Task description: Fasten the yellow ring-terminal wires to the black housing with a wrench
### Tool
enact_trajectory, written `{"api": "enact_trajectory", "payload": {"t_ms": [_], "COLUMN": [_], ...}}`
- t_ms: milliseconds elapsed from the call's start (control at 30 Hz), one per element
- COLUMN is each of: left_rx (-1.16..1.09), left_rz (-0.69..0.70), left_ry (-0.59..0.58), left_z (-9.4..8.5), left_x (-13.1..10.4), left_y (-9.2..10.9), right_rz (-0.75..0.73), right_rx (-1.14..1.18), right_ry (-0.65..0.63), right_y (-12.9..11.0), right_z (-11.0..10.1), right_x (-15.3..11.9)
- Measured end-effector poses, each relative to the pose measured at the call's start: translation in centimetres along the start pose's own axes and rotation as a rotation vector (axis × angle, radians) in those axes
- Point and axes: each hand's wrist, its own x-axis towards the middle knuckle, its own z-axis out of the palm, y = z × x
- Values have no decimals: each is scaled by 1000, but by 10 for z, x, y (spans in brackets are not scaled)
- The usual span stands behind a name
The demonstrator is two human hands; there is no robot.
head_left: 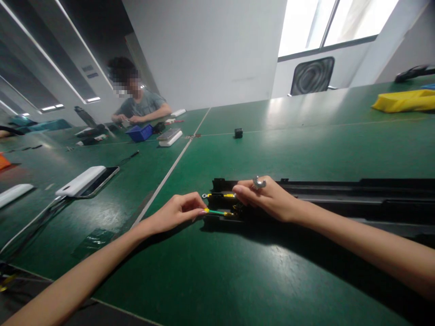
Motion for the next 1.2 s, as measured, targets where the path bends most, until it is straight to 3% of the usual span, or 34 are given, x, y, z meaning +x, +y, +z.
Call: {"api": "enact_trajectory", "payload": {"t_ms": [1200], "left_rx": [-14], "left_rz": [-7], "left_ry": [-6], "left_z": [0], "left_x": [0], "left_y": [-2], "right_rz": [5], "right_rx": [23], "right_ry": [-30], "right_y": [0], "right_z": [0], "right_x": [0]}}
